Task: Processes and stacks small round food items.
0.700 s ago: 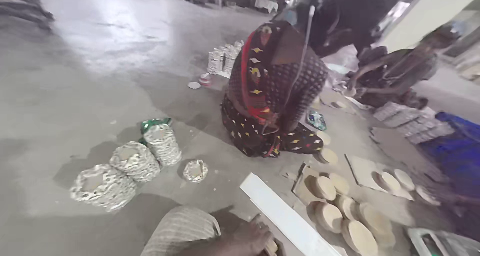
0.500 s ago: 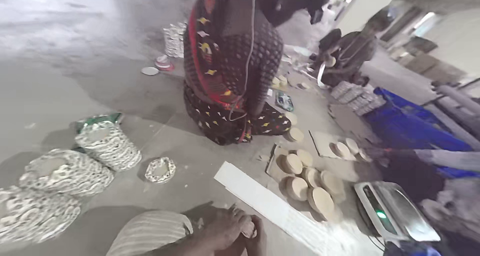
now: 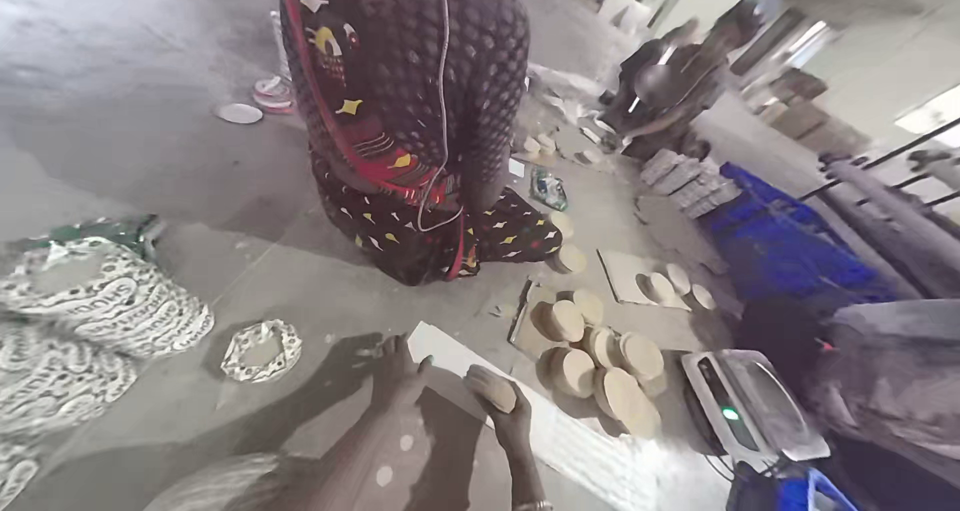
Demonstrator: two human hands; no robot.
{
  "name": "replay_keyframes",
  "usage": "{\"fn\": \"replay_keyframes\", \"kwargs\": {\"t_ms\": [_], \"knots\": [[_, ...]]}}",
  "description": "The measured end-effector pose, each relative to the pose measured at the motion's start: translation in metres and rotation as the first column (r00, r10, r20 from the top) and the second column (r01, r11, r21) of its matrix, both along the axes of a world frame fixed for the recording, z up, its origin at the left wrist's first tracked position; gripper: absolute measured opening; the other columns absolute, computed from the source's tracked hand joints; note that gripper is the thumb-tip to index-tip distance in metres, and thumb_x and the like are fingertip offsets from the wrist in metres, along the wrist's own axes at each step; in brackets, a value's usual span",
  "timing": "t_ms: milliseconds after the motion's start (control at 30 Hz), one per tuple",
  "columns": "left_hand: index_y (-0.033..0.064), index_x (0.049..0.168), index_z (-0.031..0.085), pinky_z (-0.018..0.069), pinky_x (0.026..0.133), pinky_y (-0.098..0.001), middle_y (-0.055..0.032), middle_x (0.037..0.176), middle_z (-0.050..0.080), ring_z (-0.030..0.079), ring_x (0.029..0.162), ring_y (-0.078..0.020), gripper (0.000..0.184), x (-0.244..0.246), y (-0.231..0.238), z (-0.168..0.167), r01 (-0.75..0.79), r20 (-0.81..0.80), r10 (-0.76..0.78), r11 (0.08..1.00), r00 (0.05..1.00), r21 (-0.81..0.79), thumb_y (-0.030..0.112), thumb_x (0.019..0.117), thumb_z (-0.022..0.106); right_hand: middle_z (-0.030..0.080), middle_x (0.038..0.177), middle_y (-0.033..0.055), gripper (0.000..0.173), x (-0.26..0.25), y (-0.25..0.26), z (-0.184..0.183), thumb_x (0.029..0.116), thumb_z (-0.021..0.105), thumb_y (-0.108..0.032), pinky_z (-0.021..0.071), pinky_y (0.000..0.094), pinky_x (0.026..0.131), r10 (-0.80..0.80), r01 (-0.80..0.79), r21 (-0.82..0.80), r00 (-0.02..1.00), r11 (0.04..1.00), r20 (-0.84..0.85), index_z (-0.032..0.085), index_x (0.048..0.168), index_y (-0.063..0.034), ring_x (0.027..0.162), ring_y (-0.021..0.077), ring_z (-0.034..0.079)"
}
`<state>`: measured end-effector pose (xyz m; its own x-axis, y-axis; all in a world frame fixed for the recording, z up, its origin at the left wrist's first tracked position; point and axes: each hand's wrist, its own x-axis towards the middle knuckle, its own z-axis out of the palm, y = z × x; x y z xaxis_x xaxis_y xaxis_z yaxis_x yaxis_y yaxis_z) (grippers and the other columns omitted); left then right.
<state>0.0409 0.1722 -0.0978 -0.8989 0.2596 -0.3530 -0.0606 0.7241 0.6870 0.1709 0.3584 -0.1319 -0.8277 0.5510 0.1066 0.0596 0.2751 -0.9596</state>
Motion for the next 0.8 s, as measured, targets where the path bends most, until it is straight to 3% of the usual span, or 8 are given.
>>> {"fn": "replay_keyframes", "kwargs": {"t_ms": [100, 200, 300, 367, 500, 633, 700, 800], "knots": [[-0.0067, 0.152, 0.038, 0.0308, 0.119, -0.0545, -0.0315, 0.159, 0.032, 0.030, 0.149, -0.0472, 0.082, -0.021, 0.012, -0.013, -0.035, 0.025, 0.043, 0.967, 0.999, -0.254, 0.043, 0.0958, 0.069, 0.076, 0.101, 0.0088, 0.044, -0.030, 0.015, -0.015, 0.0682, 0.083, 0.002, 0.0557, 0.0175, 0.090, 0.057, -0.058, -0.024, 0.997, 0.998, -0.051, 0.068, 0.109, 0.0118, 0.093, -0.0015, 0.070], [-0.0040, 0.143, 0.051, 0.0350, 0.116, -0.0554, -0.0304, 0.154, 0.040, 0.035, 0.146, -0.0467, 0.063, -0.021, 0.024, -0.013, -0.004, 0.076, 0.031, 0.941, 0.997, -0.338, 0.037, 0.0978, 0.067, 0.076, 0.100, 0.0071, 0.042, -0.028, 0.016, -0.030, 0.0678, 0.083, 0.003, 0.0557, 0.0171, 0.090, 0.091, -0.093, -0.035, 0.994, 0.995, -0.055, 0.069, 0.107, 0.0112, 0.094, -0.0021, 0.070], [-0.0041, 0.133, 0.060, 0.0398, 0.113, -0.0570, -0.0306, 0.142, 0.052, 0.048, 0.136, -0.0455, 0.046, -0.021, 0.025, -0.016, -0.108, 0.143, 0.128, 0.985, 0.981, -0.136, 0.024, 0.0976, 0.069, 0.077, 0.103, 0.0065, 0.043, -0.023, 0.018, -0.037, 0.0685, 0.082, 0.002, 0.0555, 0.0161, 0.092, 0.109, -0.110, 0.001, 0.987, 0.994, -0.115, 0.069, 0.108, 0.0114, 0.096, -0.0027, 0.070], [-0.0059, 0.115, 0.066, 0.0508, 0.095, -0.0542, -0.0253, 0.111, 0.067, 0.064, 0.106, -0.0376, 0.034, -0.022, 0.022, -0.016, -0.293, 0.138, 0.279, 0.951, 0.950, 0.095, 0.015, 0.0905, 0.077, 0.077, 0.104, 0.0069, 0.043, -0.023, 0.019, -0.039, 0.0691, 0.083, 0.001, 0.0551, 0.0157, 0.093, 0.114, -0.112, 0.020, 0.984, 0.994, -0.139, 0.069, 0.108, 0.0115, 0.097, -0.0028, 0.070], [-0.0072, 0.099, 0.068, 0.0517, 0.079, -0.0368, -0.0134, 0.088, 0.066, 0.061, 0.080, -0.0169, 0.021, -0.015, 0.020, -0.017, -0.504, 0.202, 0.463, 0.761, 0.863, 0.408, 0.010, 0.0915, 0.076, 0.077, 0.103, 0.0093, 0.041, -0.022, 0.021, -0.042, 0.0715, 0.083, -0.004, 0.0563, 0.0195, 0.093, 0.109, -0.103, 0.057, 0.986, 0.993, -0.126, 0.070, 0.108, 0.0098, 0.097, 0.0010, 0.071], [-0.0028, 0.125, 0.052, 0.0582, 0.085, -0.0275, -0.0070, 0.108, 0.067, 0.067, 0.094, -0.0082, 0.022, 0.007, 0.043, -0.025, -0.690, 0.575, 0.404, 0.243, 0.711, 0.682, 0.009, 0.1071, 0.045, 0.077, 0.103, 0.0109, 0.041, -0.021, 0.021, -0.041, 0.0727, 0.082, -0.007, 0.0569, 0.0237, 0.092, 0.090, -0.084, 0.070, 0.993, 0.994, -0.075, 0.071, 0.109, 0.0088, 0.095, 0.0050, 0.072], [-0.0068, 0.144, 0.039, 0.0497, 0.100, -0.0299, -0.0142, 0.135, 0.056, 0.058, 0.116, -0.0117, 0.040, 0.014, 0.047, -0.038, -0.660, 0.565, 0.361, 0.245, 0.742, 0.710, 0.005, 0.1063, 0.047, 0.077, 0.103, 0.0125, 0.041, -0.020, 0.021, -0.039, 0.0730, 0.082, -0.006, 0.0568, 0.0262, 0.092, 0.088, -0.084, 0.059, 0.994, 0.995, -0.067, 0.071, 0.110, 0.0094, 0.096, 0.0073, 0.073], [-0.0044, 0.144, 0.043, 0.0525, 0.100, -0.0299, -0.0155, 0.134, 0.058, 0.062, 0.117, -0.0111, 0.040, 0.017, 0.051, -0.030, -0.619, 0.481, 0.393, 0.431, 0.784, 0.657, 0.014, 0.1091, 0.046, 0.077, 0.103, 0.0109, 0.041, -0.021, 0.023, -0.045, 0.0733, 0.084, -0.009, 0.0579, 0.0275, 0.092, 0.104, -0.099, 0.065, 0.990, 0.993, -0.091, 0.072, 0.109, 0.0067, 0.096, 0.0077, 0.073]]}}
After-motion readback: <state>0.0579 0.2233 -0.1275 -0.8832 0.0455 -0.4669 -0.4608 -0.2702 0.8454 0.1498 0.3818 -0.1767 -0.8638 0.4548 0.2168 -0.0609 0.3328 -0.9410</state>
